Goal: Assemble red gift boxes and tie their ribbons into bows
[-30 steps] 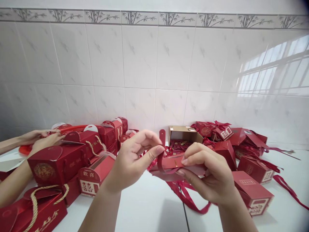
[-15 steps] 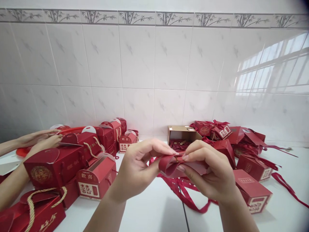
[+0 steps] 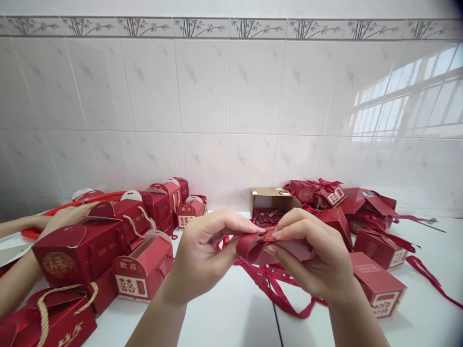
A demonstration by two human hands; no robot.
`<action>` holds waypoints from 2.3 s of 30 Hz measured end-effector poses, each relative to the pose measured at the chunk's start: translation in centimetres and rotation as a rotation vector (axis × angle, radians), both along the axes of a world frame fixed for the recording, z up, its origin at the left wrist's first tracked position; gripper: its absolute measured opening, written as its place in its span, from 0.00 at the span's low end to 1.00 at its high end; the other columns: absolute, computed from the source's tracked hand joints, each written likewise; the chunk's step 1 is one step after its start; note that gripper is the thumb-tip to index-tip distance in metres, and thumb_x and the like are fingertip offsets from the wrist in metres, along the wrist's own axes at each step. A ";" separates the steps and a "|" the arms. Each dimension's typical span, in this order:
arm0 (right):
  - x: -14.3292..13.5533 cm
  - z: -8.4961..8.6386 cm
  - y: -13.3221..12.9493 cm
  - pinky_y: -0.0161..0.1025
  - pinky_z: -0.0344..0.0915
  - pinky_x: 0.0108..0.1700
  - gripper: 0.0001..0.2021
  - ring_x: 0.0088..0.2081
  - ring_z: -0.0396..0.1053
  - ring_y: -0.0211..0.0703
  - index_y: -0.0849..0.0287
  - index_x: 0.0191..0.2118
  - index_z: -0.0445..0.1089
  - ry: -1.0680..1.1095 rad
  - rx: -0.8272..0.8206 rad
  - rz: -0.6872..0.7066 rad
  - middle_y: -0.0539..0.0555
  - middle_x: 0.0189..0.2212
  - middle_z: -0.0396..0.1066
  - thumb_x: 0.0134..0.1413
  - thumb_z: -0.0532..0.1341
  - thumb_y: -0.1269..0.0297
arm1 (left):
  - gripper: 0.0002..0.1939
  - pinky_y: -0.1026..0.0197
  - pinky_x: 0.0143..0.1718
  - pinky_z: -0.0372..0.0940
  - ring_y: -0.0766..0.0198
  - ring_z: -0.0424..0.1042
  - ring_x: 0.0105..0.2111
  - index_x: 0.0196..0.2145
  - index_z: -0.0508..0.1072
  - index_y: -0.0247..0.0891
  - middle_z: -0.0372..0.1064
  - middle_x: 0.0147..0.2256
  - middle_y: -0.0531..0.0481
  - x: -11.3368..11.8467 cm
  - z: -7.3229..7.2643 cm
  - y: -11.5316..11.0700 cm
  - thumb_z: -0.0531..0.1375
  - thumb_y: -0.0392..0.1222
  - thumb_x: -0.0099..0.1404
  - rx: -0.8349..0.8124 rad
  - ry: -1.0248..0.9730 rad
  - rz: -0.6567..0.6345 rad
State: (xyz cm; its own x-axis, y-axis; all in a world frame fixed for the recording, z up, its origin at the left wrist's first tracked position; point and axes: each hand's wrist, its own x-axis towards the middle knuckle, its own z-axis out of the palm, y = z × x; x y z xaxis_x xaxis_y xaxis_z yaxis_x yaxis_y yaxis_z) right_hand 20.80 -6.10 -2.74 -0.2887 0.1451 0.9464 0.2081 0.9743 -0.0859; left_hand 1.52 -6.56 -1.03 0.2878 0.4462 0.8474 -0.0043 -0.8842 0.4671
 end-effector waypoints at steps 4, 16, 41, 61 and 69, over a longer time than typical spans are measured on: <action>0.0 0.0 0.0 0.34 0.66 0.30 0.11 0.31 0.66 0.37 0.61 0.37 0.66 -0.006 0.010 -0.010 0.52 0.29 0.67 0.49 0.63 0.81 | 0.13 0.63 0.31 0.73 0.63 0.76 0.33 0.37 0.77 0.39 0.77 0.33 0.48 -0.1 -0.1 0.0 0.60 0.24 0.58 0.055 0.055 0.038; -0.1 -0.2 0.3 0.35 0.67 0.32 0.11 0.33 0.65 0.37 0.60 0.38 0.66 -0.050 0.038 -0.026 0.53 0.32 0.67 0.52 0.62 0.80 | 0.13 0.65 0.33 0.73 0.65 0.76 0.33 0.37 0.74 0.36 0.76 0.33 0.49 -0.5 0.0 0.2 0.58 0.23 0.60 0.174 0.188 0.048; -1.0 -0.4 0.4 0.41 0.74 0.37 0.21 0.38 0.72 0.43 0.58 0.42 0.70 0.080 0.161 -0.051 0.54 0.34 0.73 0.45 0.60 0.88 | 0.20 0.59 0.46 0.70 0.59 0.72 0.44 0.45 0.74 0.31 0.73 0.44 0.40 -0.3 0.2 -0.4 0.57 0.21 0.56 0.041 0.154 -0.003; -2.0 -0.8 0.3 0.34 0.73 0.33 0.10 0.34 0.73 0.41 0.57 0.37 0.67 0.211 -0.020 -0.085 0.53 0.31 0.73 0.51 0.60 0.79 | 0.24 0.52 0.45 0.70 0.55 0.72 0.44 0.44 0.77 0.39 0.71 0.42 0.42 -0.3 0.0 0.4 0.52 0.24 0.53 0.119 0.103 -0.084; -2.0 -0.5 0.1 0.33 0.71 0.34 0.08 0.34 0.72 0.39 0.57 0.35 0.67 0.217 -0.055 -0.121 0.52 0.30 0.72 0.52 0.61 0.77 | 0.23 0.52 0.46 0.71 0.55 0.73 0.45 0.45 0.76 0.39 0.75 0.42 0.43 0.1 -0.1 1.0 0.56 0.22 0.54 0.195 0.106 -0.057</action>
State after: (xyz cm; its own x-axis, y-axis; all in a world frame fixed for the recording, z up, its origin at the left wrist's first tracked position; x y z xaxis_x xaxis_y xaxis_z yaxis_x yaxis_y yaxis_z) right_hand 18.80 -6.00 -3.28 -0.0575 0.2193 0.9740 0.2940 0.9360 -0.1934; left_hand 1.61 -5.53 -1.10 0.3997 0.2572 0.8798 -0.0168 -0.9576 0.2875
